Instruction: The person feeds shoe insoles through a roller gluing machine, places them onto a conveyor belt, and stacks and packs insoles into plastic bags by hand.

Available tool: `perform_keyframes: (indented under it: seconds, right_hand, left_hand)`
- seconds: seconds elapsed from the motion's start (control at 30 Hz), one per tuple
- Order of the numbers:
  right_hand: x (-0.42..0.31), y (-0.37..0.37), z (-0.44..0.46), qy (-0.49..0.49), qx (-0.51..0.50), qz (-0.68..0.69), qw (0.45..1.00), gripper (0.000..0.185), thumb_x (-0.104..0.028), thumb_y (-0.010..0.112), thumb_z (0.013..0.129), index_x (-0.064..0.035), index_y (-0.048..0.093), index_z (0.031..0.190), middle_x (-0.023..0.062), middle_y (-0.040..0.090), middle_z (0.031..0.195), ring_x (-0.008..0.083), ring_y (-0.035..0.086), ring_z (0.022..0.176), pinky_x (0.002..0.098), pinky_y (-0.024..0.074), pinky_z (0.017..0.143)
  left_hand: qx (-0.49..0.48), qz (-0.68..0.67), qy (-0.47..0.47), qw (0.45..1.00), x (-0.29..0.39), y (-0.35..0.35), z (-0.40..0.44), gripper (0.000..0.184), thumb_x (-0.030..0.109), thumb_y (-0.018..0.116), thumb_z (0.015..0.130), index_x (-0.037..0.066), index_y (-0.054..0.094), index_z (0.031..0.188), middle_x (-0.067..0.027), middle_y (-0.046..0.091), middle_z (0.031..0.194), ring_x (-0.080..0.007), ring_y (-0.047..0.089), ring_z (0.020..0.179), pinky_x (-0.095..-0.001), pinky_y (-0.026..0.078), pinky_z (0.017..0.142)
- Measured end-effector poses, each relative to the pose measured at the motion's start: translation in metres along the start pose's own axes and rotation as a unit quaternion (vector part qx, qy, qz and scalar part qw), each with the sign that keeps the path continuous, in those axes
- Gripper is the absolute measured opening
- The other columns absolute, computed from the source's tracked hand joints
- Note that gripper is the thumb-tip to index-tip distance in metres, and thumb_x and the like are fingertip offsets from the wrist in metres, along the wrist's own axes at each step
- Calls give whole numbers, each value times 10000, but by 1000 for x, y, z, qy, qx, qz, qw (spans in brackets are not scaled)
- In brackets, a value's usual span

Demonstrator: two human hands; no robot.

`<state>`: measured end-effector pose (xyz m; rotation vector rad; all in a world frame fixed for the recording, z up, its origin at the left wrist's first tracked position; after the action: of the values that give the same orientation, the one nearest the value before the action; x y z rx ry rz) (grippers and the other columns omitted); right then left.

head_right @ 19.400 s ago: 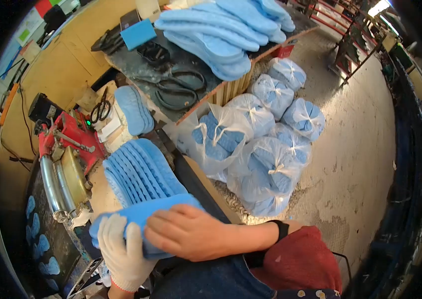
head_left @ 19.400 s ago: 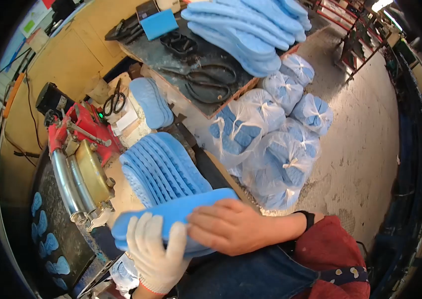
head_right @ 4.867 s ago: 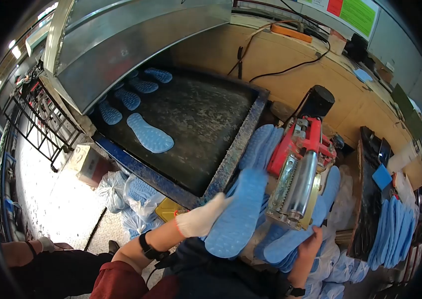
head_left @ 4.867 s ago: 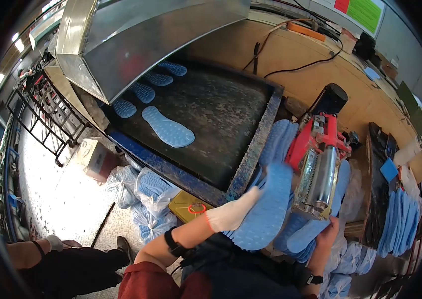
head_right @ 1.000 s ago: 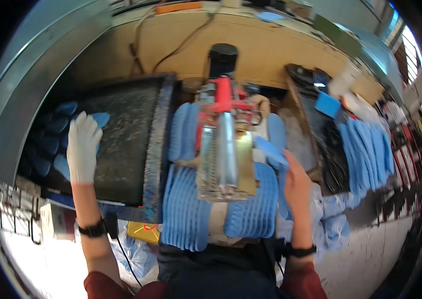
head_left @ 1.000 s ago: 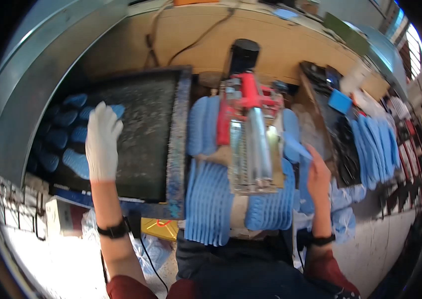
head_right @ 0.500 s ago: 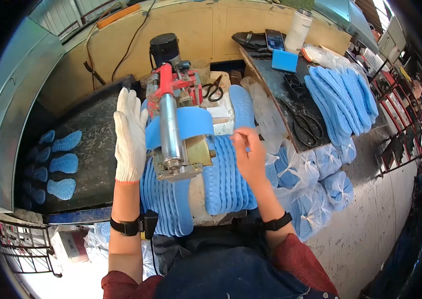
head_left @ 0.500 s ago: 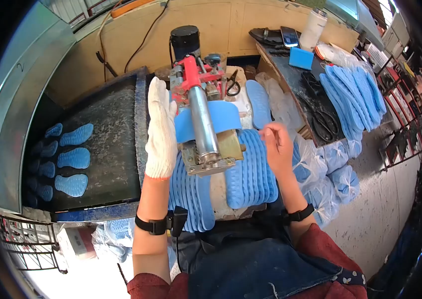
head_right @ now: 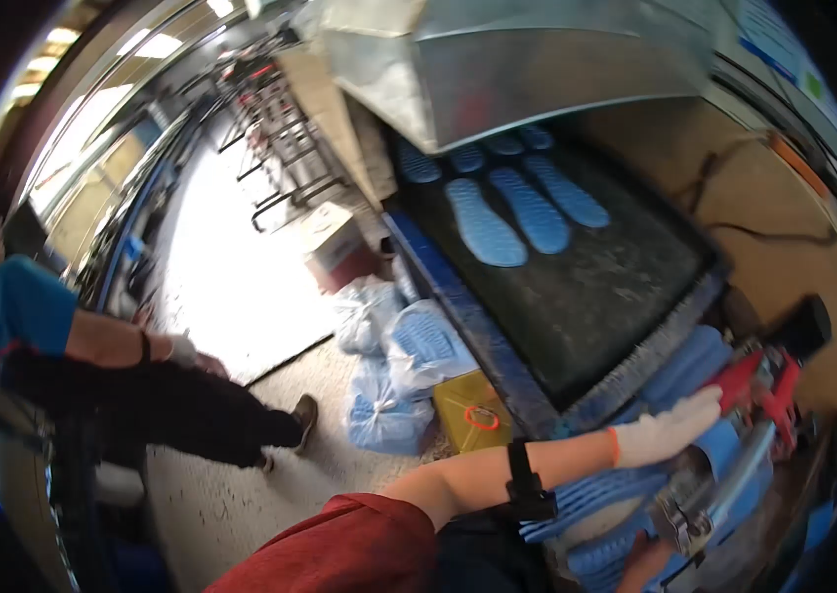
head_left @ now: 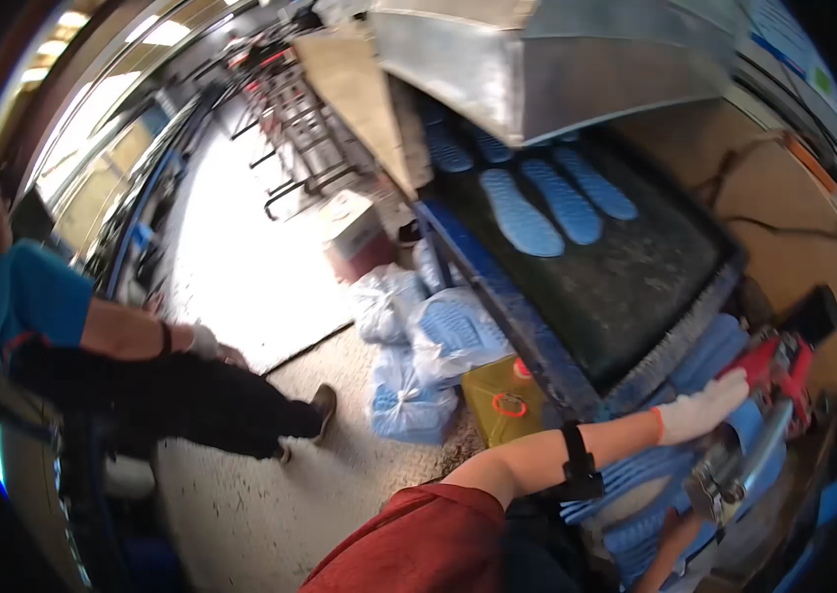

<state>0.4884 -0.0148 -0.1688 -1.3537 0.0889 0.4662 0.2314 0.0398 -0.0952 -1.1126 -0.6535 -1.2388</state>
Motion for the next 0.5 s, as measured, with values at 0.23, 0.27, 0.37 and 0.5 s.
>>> perform_keyframes:
  seconds: [0.23, 0.27, 0.37, 0.5]
  right_hand:
    - [54, 28, 18, -25, -77, -45, 996, 653, -133, 723, 681, 12, 516, 1283, 239, 560, 1254, 425, 507, 1182, 440, 405, 996]
    - [54, 26, 14, -22, -77, -33, 996, 631, -137, 723, 684, -4, 535, 1271, 235, 570, 1242, 421, 520, 1168, 444, 414, 987]
    - [29, 10, 4, -10, -80, 5, 997, 579, -141, 722, 691, -30, 572, 1239, 222, 591, 1216, 414, 538, 1147, 450, 429, 968]
    - [26, 8, -6, -34, -45, -58, 997, 478, -148, 721, 709, -58, 626, 1168, 193, 624, 1162, 406, 561, 1111, 457, 445, 944]
  left_hand:
    - [-14, -404, -256, 878, 60, -39, -46, 760, 584, 353, 970, 73, 220, 1517, -67, 193, 1588, -179, 158, 1460, -293, 130, 1166]
    - [-22, -408, -255, 876, 61, -42, -52, 760, 584, 353, 970, 73, 220, 1517, -67, 193, 1588, -179, 158, 1460, -293, 130, 1166]
    - [-48, -432, -280, 856, 52, -51, -72, 710, 531, 356, 993, 43, 261, 1500, -58, 307, 1540, -167, 267, 1410, -290, 205, 1143]
    - [-95, -683, -290, 664, 29, -59, -87, 576, 478, 399, 1000, 24, 467, 1347, -68, 533, 1310, -177, 474, 1216, -317, 361, 1052]
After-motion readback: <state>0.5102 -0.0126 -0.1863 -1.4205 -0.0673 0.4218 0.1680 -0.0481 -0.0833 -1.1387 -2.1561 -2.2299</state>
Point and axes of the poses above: each hand's wrist, its own z-axis towards the middle knuckle, its own y-axis out of the palm, x = y × z, the point moved 1 cm from there along z, towards the middle knuckle
